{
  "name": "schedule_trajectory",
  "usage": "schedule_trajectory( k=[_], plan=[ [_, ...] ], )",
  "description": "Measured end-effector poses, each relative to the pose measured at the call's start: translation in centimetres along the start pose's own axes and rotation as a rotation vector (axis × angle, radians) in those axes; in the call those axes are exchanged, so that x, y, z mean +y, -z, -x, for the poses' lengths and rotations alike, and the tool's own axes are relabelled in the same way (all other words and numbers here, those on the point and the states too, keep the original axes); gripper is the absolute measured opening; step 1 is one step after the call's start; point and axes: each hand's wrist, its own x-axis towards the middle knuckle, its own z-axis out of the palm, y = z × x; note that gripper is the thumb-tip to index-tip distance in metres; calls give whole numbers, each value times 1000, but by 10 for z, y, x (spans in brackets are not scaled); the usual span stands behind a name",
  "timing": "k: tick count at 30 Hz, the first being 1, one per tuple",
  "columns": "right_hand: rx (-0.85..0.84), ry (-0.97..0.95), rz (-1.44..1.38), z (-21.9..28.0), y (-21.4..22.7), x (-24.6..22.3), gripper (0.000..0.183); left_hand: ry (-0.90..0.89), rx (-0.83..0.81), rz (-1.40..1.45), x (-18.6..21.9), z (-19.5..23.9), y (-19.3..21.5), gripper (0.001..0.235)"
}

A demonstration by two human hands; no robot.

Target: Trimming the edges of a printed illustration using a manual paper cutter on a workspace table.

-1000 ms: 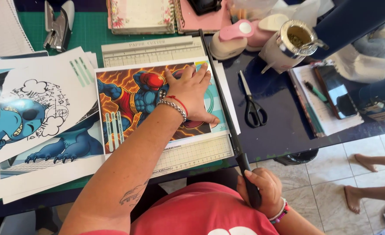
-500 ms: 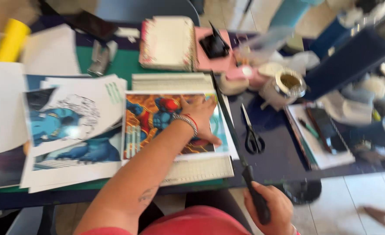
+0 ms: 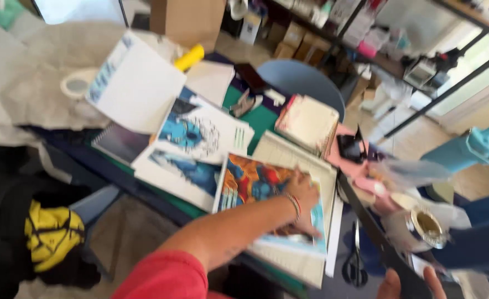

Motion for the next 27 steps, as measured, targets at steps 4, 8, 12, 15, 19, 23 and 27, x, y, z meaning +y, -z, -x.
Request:
schedule_trajectory(
  k=[4,8,12,15,19,23,27],
  plan=[
    [138,329,24,3,-12,-13,66,100,59,46,-9,-12,-27,121],
    [87,218,-6,25,-1,-11,81,179,144,-33,-21,-14,-33,120],
    [79,26,-86,47,-7,-26,95,272,91,23,-34,7,-19,119],
    [26,72,-64,57,-2,-14,101,342,105,0,-42,8,-28,109],
    [-60,-147,143,69,6,39,39,392,256,69,-68,-10,-66,96],
    [-647,-630,516,85,12,4,35,33,320,306,-66,15,-84,71],
    [-659,-741,-316,102,2,54,38,66,265,121,-70,36,-77,76]
  ],
)
